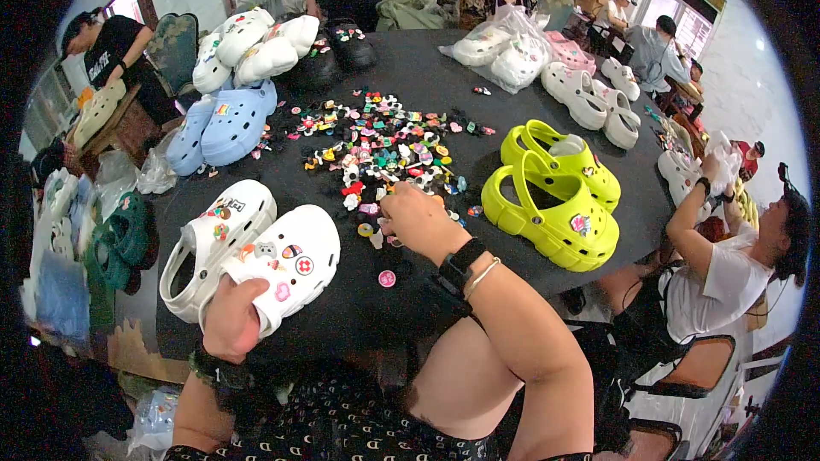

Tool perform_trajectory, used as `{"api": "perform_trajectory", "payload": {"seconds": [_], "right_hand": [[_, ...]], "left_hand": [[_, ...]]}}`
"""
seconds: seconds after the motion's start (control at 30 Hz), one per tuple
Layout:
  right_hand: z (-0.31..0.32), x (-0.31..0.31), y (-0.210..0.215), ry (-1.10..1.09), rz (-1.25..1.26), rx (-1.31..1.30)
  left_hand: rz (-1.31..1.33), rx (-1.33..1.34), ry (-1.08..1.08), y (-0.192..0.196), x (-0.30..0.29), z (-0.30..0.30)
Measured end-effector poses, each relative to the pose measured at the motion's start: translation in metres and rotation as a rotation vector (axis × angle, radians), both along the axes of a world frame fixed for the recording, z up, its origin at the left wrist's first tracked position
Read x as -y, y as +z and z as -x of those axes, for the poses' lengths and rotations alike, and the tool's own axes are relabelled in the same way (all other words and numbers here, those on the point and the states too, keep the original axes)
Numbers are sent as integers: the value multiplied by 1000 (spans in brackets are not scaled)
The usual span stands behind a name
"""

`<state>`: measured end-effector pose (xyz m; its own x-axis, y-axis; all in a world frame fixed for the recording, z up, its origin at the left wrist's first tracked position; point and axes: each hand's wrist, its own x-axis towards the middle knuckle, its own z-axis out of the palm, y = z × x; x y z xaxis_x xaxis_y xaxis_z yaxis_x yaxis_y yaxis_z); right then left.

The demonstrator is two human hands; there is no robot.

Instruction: Decorating plastic clog-style shoes with decorative charms and packing them into bags.

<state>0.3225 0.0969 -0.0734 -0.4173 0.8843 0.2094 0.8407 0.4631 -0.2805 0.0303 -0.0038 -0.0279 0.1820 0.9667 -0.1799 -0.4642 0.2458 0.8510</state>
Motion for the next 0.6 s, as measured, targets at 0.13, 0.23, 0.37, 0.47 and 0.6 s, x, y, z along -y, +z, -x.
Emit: {"api": "perform_trajectory", "payload": {"seconds": [0.13, 0.23, 0.37, 0.47, 0.6], "right_hand": [[7, -14, 40, 98, 175, 200], [16, -31, 42, 81, 9, 150], [19, -48, 19, 160, -8, 12], [23, -49, 1, 129, 18, -29], [25, -48, -5, 73, 193, -118]], "left_hand": [[-27, 6, -11, -3, 2, 1], [-20, 16, 5, -5, 3, 2], [-17, -7, 6, -1, 6, -3], [7, -29, 8, -1, 7, -3], [-12, -37, 2, 3, 9, -1]]}}
